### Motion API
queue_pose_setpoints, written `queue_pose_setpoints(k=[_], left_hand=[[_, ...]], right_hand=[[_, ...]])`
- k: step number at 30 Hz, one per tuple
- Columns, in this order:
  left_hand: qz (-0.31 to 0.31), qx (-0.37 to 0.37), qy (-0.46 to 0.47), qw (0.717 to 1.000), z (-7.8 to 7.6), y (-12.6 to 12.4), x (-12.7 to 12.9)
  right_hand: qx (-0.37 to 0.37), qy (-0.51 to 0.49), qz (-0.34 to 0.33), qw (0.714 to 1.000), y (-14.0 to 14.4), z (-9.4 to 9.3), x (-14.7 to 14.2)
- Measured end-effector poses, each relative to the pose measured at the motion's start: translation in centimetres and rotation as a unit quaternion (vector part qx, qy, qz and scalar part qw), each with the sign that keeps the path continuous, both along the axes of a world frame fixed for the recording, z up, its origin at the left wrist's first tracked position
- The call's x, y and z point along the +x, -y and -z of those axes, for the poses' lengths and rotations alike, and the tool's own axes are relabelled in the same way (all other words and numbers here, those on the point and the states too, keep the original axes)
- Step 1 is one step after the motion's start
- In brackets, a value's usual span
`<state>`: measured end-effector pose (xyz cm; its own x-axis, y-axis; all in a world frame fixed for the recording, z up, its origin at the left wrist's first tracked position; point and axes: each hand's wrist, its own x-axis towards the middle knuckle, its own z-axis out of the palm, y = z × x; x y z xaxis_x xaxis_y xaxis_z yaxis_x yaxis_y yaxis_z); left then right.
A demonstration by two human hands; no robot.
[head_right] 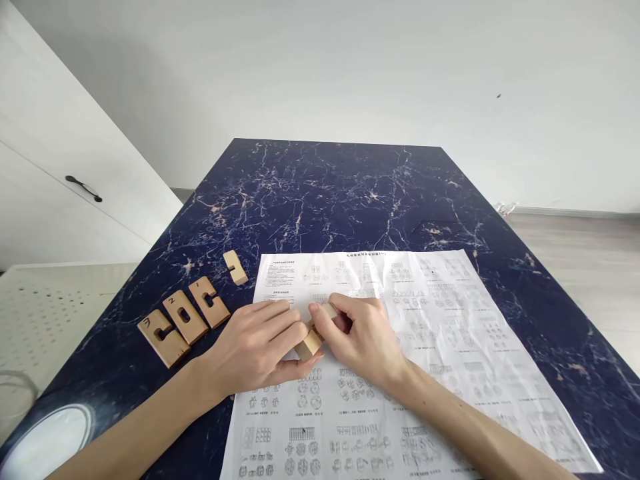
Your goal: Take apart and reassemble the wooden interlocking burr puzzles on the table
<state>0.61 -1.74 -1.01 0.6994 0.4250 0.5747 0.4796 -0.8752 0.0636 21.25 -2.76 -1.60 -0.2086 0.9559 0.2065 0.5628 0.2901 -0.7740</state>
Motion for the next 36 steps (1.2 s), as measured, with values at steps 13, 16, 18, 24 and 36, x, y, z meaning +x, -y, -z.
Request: queue_pose_setpoints(k=[13, 16, 18, 24, 36], left_hand=[[-0.026, 0.069, -0.002, 0.997, -0.2, 0.2, 0.7], [-0.024, 0.075, -0.005, 0.997, -0.2, 0.3, 0.8], [-0.027, 0.076, -0.005, 0.997, -0.3, 0.4, 0.9], [-0.041, 0.08, -0.003, 0.996, 0.0, 0.7, 1.2], [-0.048, 0.099, -0.019, 0.994, 0.5, 1.1, 1.8]], right_hand=[[-0.031, 0.009, 0.056, 0.998, 0.1, 0.2, -0.7], [-0.045, 0.006, 0.068, 0.997, 0.1, 0.2, -0.8], [-0.051, 0.008, 0.073, 0.996, 0.0, 0.1, -0.8], [-0.07, 0.003, 0.079, 0.994, -0.1, -0.1, -0.8], [-0.083, -0.02, 0.096, 0.992, -0.1, -0.4, -1.1]])
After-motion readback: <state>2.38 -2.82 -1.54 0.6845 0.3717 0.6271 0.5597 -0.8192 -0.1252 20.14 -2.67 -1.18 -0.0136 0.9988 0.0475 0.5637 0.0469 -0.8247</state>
